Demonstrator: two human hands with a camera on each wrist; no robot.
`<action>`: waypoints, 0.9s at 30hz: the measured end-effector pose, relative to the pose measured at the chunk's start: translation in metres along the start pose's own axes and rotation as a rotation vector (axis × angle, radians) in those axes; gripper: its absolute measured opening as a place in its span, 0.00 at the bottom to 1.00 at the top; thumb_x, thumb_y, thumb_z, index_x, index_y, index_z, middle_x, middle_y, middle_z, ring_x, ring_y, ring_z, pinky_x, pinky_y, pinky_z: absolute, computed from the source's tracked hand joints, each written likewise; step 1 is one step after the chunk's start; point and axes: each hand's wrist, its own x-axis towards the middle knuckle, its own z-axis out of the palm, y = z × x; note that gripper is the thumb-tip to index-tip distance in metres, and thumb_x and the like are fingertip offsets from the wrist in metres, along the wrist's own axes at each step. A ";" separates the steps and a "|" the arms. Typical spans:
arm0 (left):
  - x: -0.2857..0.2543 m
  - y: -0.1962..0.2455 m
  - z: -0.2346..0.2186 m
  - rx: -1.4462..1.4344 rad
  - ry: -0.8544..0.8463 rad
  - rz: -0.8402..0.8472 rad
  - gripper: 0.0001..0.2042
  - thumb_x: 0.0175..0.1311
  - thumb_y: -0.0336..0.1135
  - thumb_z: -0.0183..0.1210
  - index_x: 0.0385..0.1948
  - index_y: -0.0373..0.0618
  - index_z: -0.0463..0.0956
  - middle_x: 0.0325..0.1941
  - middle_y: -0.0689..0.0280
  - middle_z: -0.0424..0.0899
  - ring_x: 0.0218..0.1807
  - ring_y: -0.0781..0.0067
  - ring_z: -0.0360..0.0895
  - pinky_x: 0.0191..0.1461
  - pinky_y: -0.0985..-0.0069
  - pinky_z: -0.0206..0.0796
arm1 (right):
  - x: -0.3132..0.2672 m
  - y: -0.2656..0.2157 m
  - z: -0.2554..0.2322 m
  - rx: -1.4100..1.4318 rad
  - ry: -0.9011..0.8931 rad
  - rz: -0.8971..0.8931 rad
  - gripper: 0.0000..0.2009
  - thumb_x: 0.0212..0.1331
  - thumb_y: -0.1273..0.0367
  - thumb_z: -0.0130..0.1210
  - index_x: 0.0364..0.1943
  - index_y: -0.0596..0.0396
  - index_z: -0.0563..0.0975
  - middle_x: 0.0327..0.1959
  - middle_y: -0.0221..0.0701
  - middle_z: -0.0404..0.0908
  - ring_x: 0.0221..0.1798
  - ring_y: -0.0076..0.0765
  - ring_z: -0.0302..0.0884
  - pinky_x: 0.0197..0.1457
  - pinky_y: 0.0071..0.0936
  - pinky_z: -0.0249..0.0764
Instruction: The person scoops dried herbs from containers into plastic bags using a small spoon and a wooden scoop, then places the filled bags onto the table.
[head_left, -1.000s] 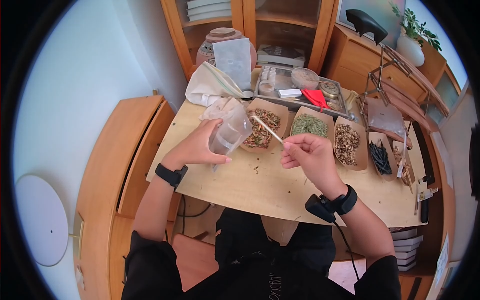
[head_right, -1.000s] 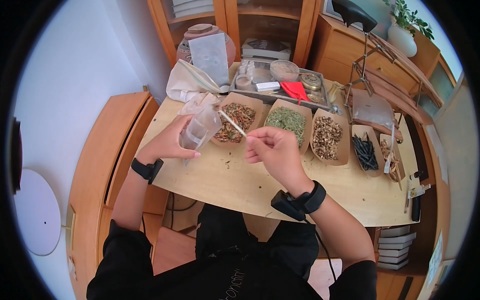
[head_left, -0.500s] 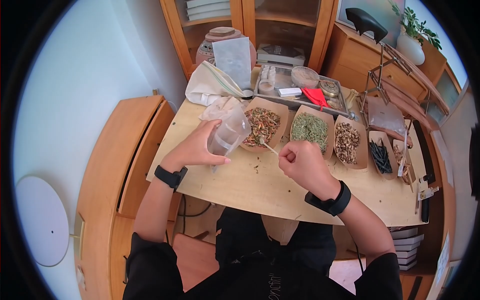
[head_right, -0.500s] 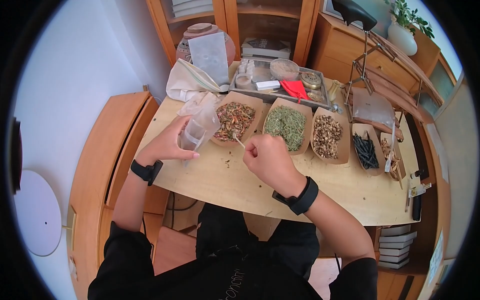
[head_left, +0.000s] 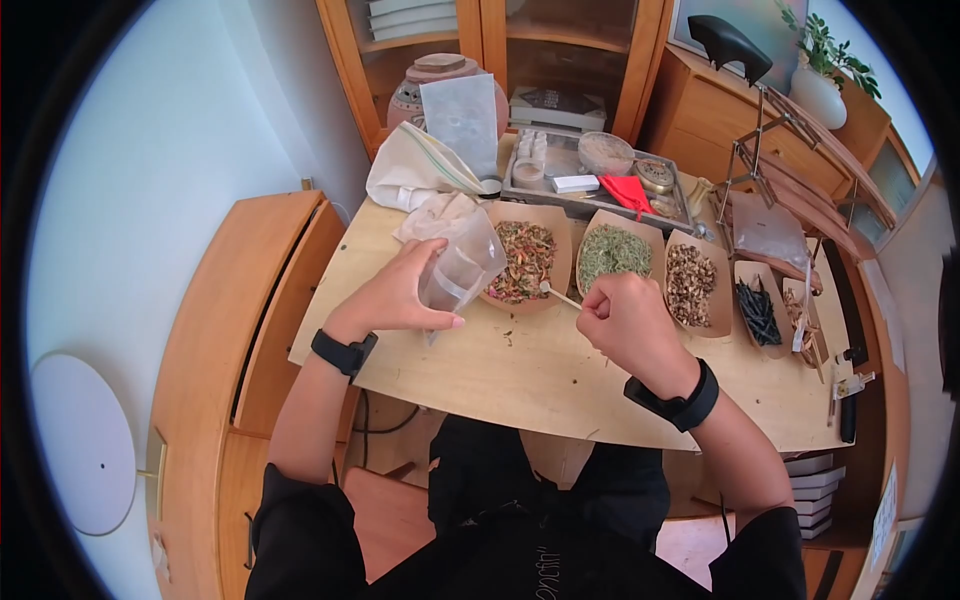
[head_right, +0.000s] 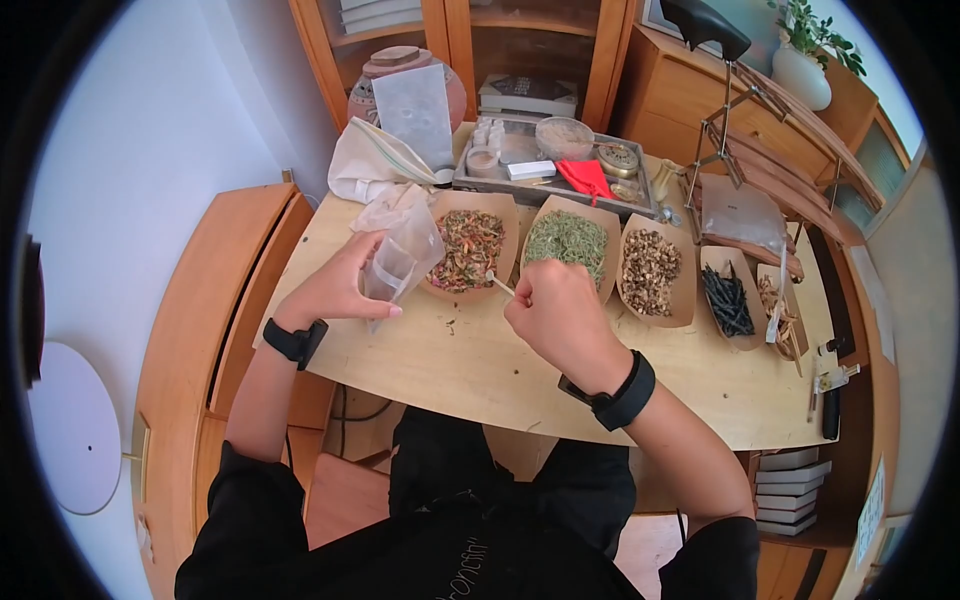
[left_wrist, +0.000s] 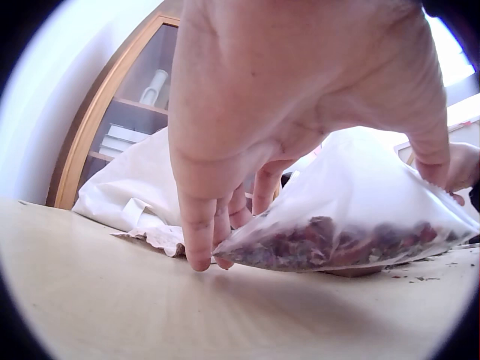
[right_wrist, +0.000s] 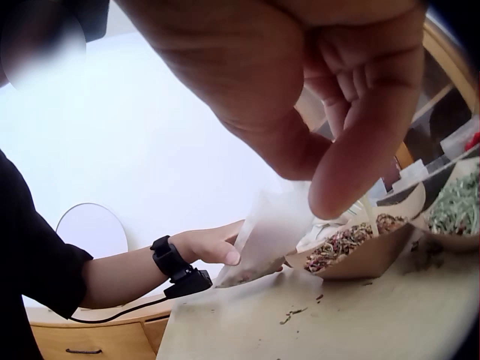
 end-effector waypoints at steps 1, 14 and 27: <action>0.000 -0.001 0.000 -0.003 0.001 0.001 0.50 0.39 0.51 0.72 0.63 0.29 0.56 0.60 0.46 0.64 0.63 0.52 0.65 0.65 0.67 0.59 | 0.000 0.003 0.004 0.000 0.001 -0.001 0.04 0.45 0.77 0.55 0.19 0.66 0.78 0.18 0.47 0.78 0.25 0.48 0.81 0.33 0.36 0.77; -0.009 -0.002 -0.008 0.002 0.004 -0.026 0.47 0.40 0.42 0.73 0.65 0.38 0.56 0.63 0.53 0.63 0.63 0.58 0.62 0.66 0.65 0.56 | 0.011 0.031 0.051 0.855 -0.075 0.458 0.06 0.61 0.76 0.54 0.37 0.69 0.76 0.28 0.40 0.81 0.26 0.32 0.82 0.29 0.24 0.82; -0.010 -0.003 -0.009 0.000 -0.001 -0.054 0.47 0.40 0.43 0.72 0.65 0.38 0.56 0.62 0.53 0.64 0.64 0.58 0.62 0.67 0.65 0.55 | 0.005 0.041 0.052 1.014 -0.025 0.472 0.06 0.62 0.75 0.55 0.39 0.65 0.76 0.31 0.38 0.82 0.30 0.31 0.82 0.35 0.25 0.83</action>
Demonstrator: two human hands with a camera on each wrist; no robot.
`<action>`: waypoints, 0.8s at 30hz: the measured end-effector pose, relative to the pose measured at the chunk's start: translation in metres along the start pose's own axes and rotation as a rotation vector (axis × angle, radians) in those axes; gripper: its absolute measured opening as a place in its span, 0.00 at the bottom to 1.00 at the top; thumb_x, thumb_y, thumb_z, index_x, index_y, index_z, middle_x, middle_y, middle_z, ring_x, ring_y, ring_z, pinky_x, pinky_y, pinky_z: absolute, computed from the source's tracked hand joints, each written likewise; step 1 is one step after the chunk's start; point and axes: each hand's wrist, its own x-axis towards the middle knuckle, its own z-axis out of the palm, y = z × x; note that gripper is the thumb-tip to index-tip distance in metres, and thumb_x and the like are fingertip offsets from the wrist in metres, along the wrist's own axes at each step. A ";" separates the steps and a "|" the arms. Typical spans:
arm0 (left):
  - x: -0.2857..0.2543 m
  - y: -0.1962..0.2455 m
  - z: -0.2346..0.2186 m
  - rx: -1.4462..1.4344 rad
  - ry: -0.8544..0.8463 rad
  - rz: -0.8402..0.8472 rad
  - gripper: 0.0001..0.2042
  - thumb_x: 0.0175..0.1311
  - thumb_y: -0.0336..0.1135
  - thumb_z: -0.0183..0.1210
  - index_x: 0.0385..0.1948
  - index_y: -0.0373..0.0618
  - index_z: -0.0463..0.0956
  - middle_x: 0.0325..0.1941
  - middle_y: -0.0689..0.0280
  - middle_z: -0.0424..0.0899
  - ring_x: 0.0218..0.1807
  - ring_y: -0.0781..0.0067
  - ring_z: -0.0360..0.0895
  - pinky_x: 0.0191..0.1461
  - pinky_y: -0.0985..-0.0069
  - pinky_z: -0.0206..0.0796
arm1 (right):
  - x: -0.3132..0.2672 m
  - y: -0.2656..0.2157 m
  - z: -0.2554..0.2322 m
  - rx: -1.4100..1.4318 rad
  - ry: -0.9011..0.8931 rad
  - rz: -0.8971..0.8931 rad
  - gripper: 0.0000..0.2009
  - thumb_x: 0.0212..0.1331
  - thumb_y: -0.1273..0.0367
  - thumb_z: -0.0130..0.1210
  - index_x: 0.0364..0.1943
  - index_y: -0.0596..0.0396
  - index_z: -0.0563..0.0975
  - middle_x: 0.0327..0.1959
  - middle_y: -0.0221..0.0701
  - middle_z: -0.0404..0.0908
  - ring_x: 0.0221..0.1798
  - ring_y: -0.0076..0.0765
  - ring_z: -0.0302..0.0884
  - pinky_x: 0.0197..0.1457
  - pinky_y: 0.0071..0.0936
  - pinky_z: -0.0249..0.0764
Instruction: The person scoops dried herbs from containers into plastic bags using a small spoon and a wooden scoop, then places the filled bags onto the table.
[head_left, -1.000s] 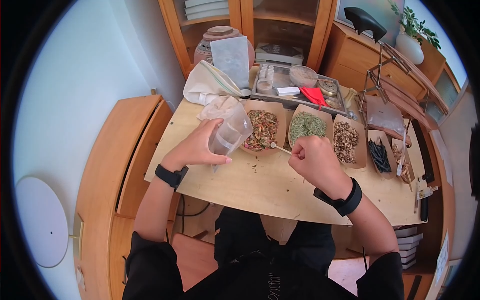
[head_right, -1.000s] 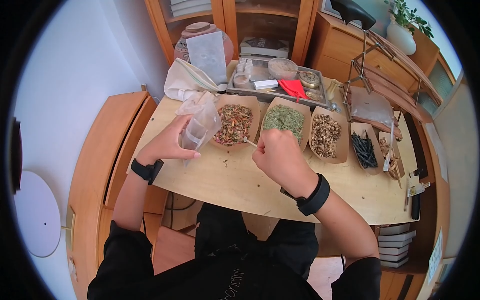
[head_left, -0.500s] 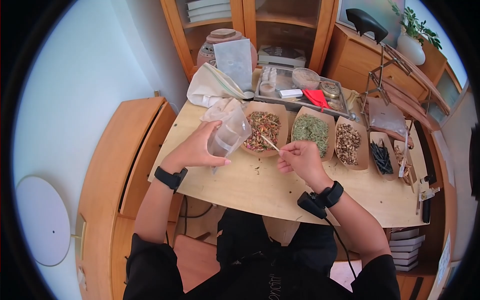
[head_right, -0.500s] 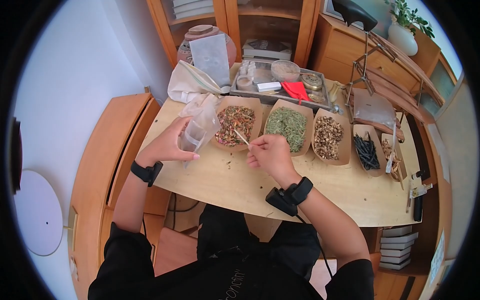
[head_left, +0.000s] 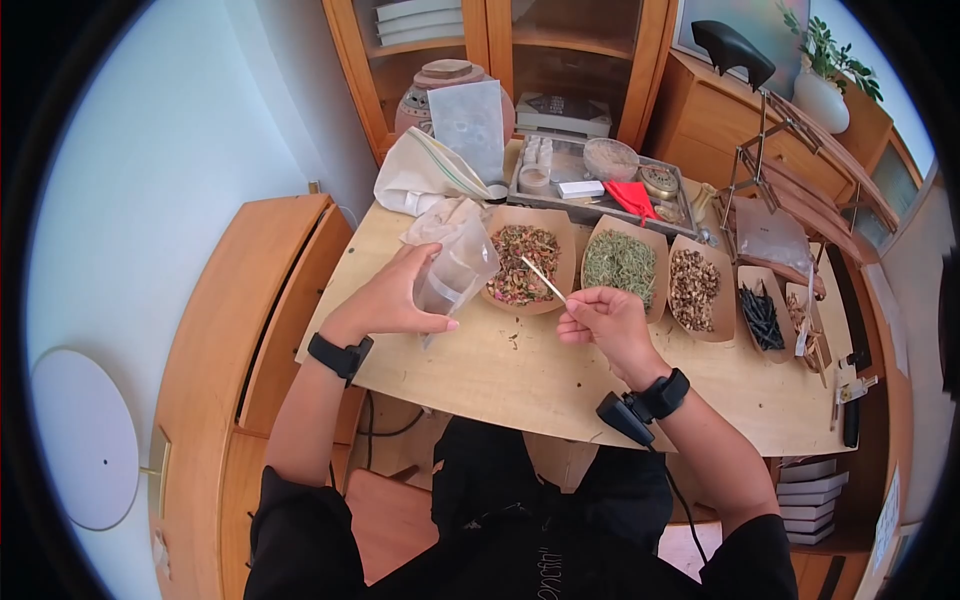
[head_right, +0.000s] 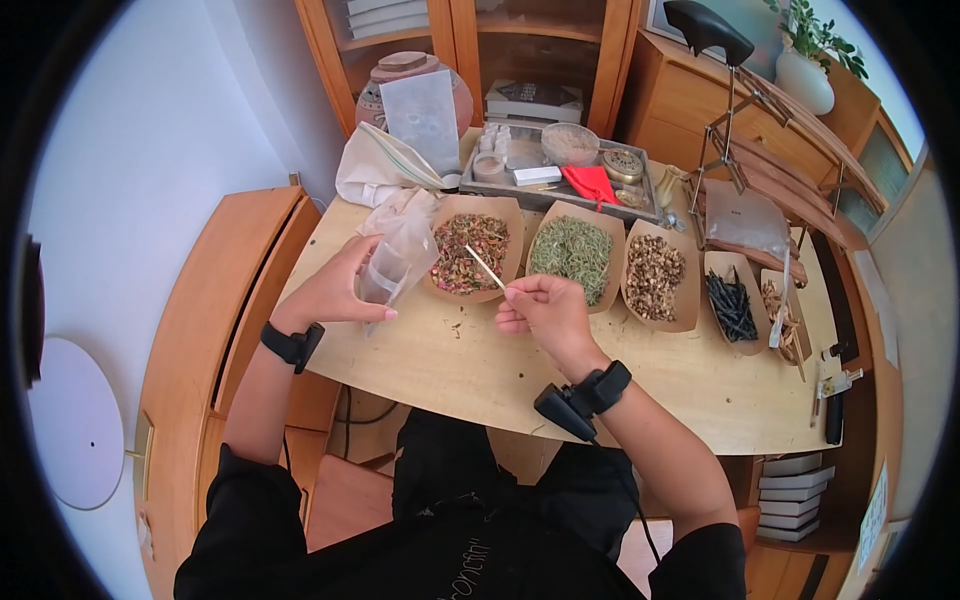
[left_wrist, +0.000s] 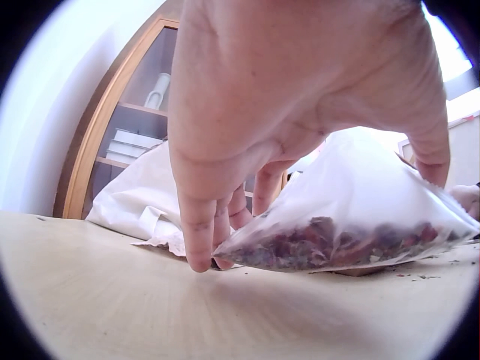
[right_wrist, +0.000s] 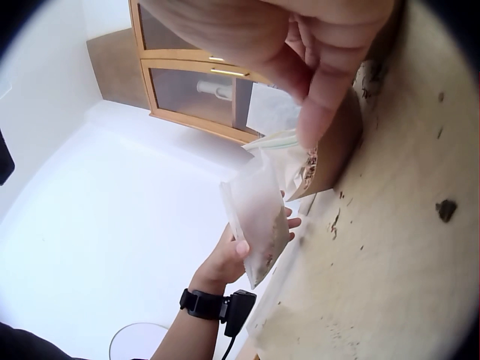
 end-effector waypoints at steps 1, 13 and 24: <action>0.000 0.000 0.000 0.005 -0.002 0.000 0.47 0.40 0.43 0.72 0.65 0.38 0.56 0.62 0.53 0.64 0.64 0.58 0.62 0.67 0.65 0.55 | 0.000 -0.001 -0.001 0.000 0.000 0.000 0.06 0.62 0.75 0.55 0.39 0.65 0.76 0.31 0.38 0.82 0.30 0.31 0.82 0.35 0.25 0.83; 0.011 0.008 0.004 0.036 -0.003 0.064 0.50 0.40 0.52 0.72 0.63 0.30 0.56 0.60 0.47 0.64 0.62 0.53 0.66 0.65 0.67 0.59 | -0.029 -0.046 0.008 -0.148 -0.088 -0.249 0.05 0.61 0.76 0.55 0.37 0.64 0.79 0.27 0.35 0.82 0.27 0.26 0.81 0.32 0.21 0.80; 0.007 0.002 0.004 0.020 0.011 0.061 0.50 0.40 0.51 0.72 0.63 0.30 0.56 0.60 0.47 0.64 0.62 0.53 0.66 0.65 0.67 0.59 | -0.024 -0.051 0.000 -0.565 0.097 -0.265 0.05 0.54 0.76 0.55 0.29 0.67 0.79 0.20 0.36 0.81 0.21 0.27 0.82 0.25 0.20 0.77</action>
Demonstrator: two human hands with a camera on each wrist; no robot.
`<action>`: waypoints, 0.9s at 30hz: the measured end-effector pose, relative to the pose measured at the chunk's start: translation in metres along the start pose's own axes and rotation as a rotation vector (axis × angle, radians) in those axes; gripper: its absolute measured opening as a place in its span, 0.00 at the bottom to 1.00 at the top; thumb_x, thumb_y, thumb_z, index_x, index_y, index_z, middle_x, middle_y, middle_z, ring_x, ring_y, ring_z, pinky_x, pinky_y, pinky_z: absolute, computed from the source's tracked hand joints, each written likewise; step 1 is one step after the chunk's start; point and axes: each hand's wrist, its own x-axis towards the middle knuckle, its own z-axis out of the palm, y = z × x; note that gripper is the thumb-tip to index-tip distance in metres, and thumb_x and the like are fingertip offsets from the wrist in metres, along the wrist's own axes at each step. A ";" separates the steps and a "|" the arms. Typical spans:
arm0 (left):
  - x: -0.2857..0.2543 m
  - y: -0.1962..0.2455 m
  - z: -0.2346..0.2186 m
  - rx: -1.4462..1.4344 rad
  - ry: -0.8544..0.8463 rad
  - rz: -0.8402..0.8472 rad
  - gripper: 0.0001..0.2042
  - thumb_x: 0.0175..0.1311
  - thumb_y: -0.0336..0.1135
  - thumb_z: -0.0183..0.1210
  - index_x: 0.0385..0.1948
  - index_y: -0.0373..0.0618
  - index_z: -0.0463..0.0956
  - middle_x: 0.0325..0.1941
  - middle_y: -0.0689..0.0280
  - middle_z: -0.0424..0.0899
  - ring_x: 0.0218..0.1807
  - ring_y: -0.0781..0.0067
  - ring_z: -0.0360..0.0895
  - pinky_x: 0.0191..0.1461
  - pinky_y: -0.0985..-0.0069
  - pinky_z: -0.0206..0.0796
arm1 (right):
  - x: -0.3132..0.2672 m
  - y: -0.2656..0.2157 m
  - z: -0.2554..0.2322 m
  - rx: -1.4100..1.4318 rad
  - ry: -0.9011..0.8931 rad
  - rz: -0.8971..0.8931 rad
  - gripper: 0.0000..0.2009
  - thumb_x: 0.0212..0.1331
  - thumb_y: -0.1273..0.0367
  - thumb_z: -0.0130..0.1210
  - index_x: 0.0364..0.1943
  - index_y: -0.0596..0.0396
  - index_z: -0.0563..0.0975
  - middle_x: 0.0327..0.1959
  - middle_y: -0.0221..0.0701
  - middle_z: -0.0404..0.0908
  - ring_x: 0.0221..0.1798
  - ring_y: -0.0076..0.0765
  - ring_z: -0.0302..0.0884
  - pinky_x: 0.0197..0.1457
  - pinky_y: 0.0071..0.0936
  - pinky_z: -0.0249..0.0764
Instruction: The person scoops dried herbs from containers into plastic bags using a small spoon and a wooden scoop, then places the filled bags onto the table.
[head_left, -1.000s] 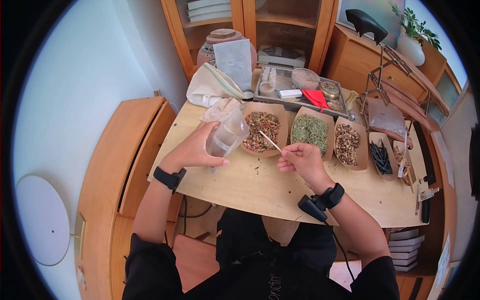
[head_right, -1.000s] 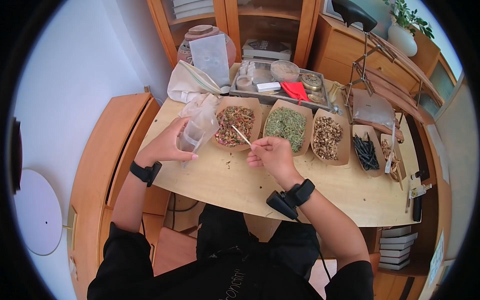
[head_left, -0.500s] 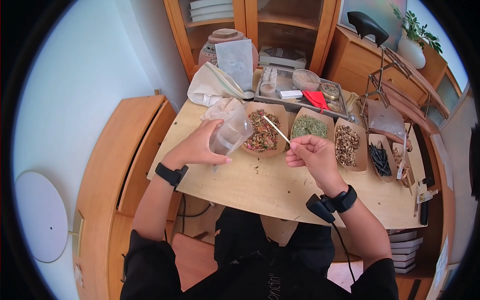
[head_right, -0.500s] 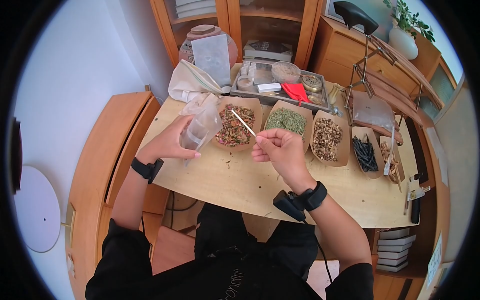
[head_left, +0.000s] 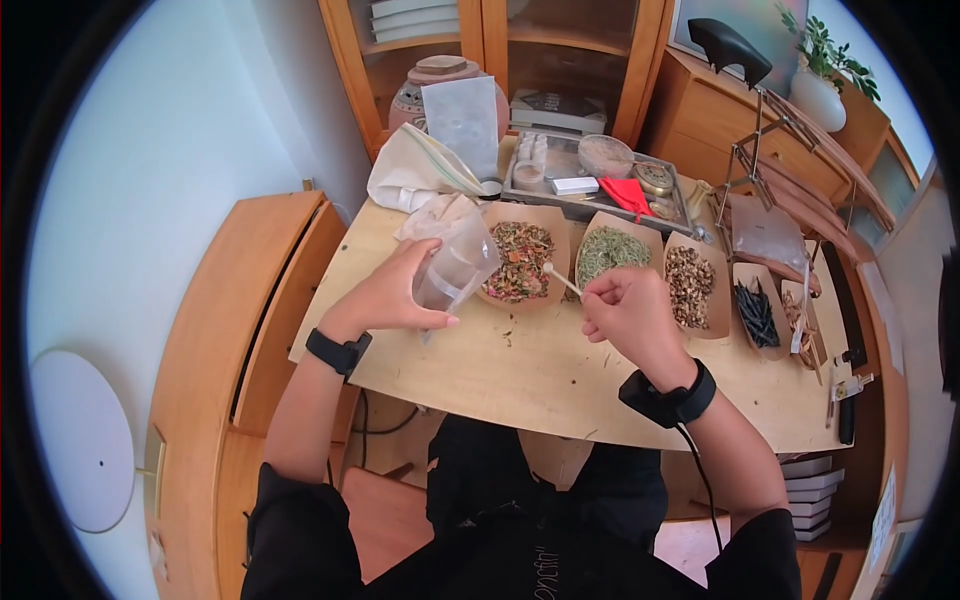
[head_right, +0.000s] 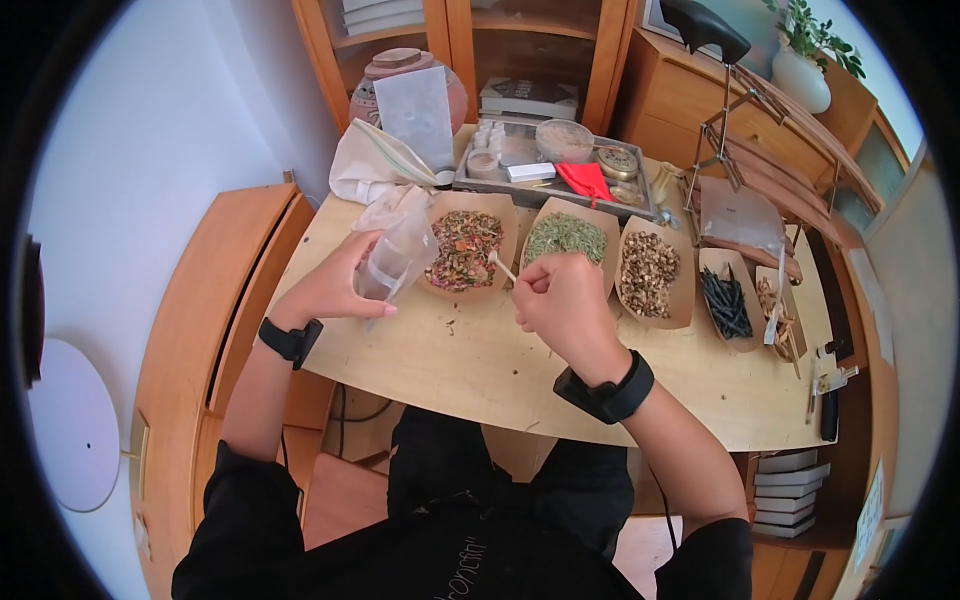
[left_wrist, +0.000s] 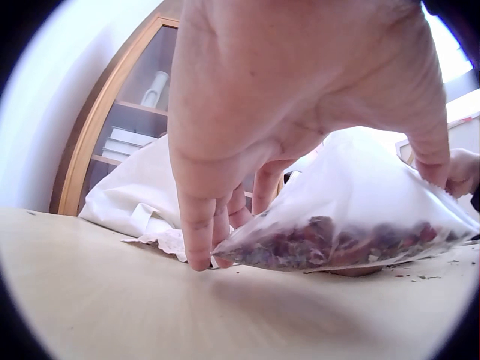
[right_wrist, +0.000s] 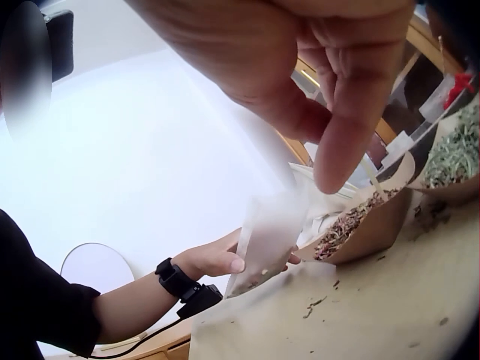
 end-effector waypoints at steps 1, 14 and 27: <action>-0.001 0.000 0.000 -0.005 -0.003 -0.014 0.50 0.40 0.51 0.72 0.63 0.30 0.56 0.61 0.47 0.64 0.62 0.53 0.66 0.65 0.67 0.59 | 0.001 0.001 0.002 0.018 -0.015 0.057 0.05 0.53 0.77 0.55 0.28 0.68 0.79 0.19 0.36 0.81 0.21 0.28 0.82 0.25 0.21 0.78; -0.003 -0.007 0.000 -0.005 -0.002 -0.039 0.46 0.40 0.42 0.73 0.65 0.40 0.57 0.62 0.55 0.64 0.63 0.60 0.62 0.66 0.65 0.55 | 0.020 0.041 0.035 0.426 -0.102 0.227 0.06 0.62 0.76 0.54 0.36 0.69 0.77 0.28 0.39 0.81 0.27 0.31 0.82 0.30 0.23 0.82; 0.000 -0.006 0.001 -0.027 -0.001 -0.022 0.47 0.40 0.43 0.73 0.65 0.40 0.57 0.61 0.55 0.64 0.63 0.60 0.62 0.66 0.66 0.55 | 0.011 0.039 0.025 0.573 -0.055 0.230 0.07 0.64 0.75 0.53 0.39 0.68 0.76 0.30 0.38 0.81 0.30 0.31 0.82 0.35 0.25 0.84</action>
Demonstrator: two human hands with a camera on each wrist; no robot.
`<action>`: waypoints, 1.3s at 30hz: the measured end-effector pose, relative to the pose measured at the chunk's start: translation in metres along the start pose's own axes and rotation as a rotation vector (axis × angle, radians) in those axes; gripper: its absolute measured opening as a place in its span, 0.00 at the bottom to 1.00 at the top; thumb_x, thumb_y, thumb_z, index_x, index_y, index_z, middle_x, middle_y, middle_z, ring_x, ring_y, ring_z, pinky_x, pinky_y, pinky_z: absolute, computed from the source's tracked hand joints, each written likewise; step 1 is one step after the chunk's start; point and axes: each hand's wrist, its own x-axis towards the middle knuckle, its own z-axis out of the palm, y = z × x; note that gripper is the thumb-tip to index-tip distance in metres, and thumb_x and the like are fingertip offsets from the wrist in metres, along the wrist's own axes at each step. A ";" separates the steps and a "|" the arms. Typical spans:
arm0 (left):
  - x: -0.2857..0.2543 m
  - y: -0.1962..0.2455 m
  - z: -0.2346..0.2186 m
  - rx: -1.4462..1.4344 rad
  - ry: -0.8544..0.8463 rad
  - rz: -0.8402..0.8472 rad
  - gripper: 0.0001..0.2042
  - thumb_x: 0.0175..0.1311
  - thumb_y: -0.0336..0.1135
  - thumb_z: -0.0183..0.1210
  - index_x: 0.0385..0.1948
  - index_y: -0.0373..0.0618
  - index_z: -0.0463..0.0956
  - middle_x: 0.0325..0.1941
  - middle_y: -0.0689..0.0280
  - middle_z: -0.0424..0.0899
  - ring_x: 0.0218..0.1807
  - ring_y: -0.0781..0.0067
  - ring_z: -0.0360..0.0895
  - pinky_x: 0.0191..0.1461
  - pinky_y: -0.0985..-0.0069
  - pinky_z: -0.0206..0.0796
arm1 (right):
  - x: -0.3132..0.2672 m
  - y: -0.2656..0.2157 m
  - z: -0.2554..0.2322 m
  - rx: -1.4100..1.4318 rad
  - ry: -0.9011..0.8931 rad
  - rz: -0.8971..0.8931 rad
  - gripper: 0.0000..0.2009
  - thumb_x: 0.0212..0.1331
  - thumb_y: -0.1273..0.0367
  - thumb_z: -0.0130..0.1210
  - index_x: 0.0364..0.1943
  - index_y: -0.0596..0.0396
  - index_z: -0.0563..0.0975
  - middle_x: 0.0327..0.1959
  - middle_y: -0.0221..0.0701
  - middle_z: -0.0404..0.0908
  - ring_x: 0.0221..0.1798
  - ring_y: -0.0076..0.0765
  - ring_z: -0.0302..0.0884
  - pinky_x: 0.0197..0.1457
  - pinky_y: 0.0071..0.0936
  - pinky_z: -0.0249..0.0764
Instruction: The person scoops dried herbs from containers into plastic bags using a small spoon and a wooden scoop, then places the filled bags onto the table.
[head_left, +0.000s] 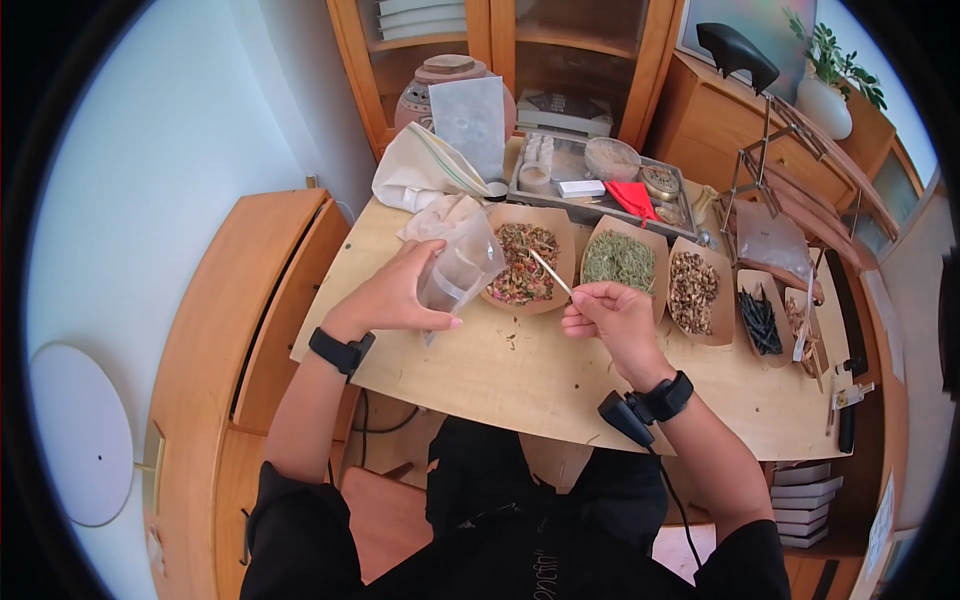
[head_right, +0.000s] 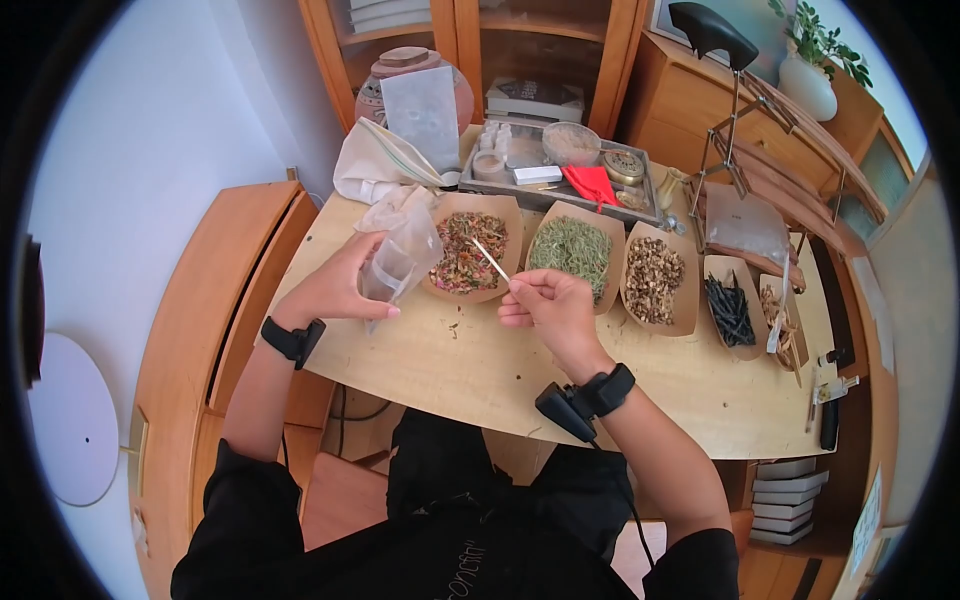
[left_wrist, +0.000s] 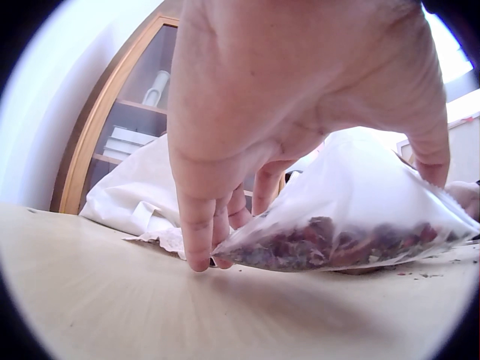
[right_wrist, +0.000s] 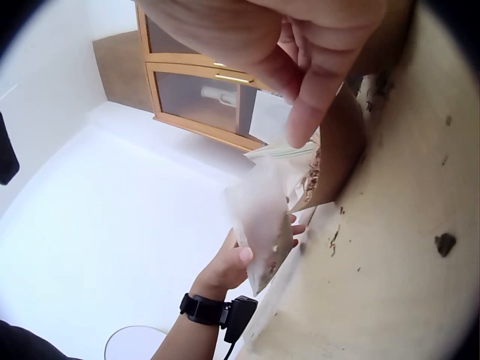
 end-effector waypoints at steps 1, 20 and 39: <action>0.000 0.000 0.000 0.006 0.000 0.002 0.47 0.40 0.43 0.73 0.65 0.40 0.57 0.61 0.55 0.64 0.62 0.60 0.62 0.65 0.66 0.56 | -0.004 -0.006 -0.001 -0.010 -0.003 -0.028 0.07 0.64 0.75 0.53 0.39 0.68 0.77 0.30 0.37 0.81 0.30 0.30 0.82 0.35 0.24 0.84; -0.002 -0.001 0.000 -0.030 0.006 0.021 0.47 0.39 0.43 0.73 0.65 0.40 0.56 0.61 0.55 0.64 0.62 0.61 0.62 0.66 0.67 0.55 | -0.021 -0.040 0.002 -0.610 0.100 -0.253 0.05 0.53 0.76 0.57 0.27 0.68 0.79 0.18 0.37 0.81 0.19 0.29 0.82 0.23 0.22 0.76; -0.001 0.003 -0.002 -0.009 -0.014 -0.023 0.46 0.40 0.42 0.72 0.65 0.40 0.56 0.63 0.55 0.63 0.64 0.59 0.62 0.66 0.65 0.55 | 0.008 0.008 0.010 -0.054 0.049 0.034 0.06 0.63 0.75 0.54 0.38 0.69 0.76 0.29 0.38 0.81 0.30 0.32 0.82 0.34 0.25 0.83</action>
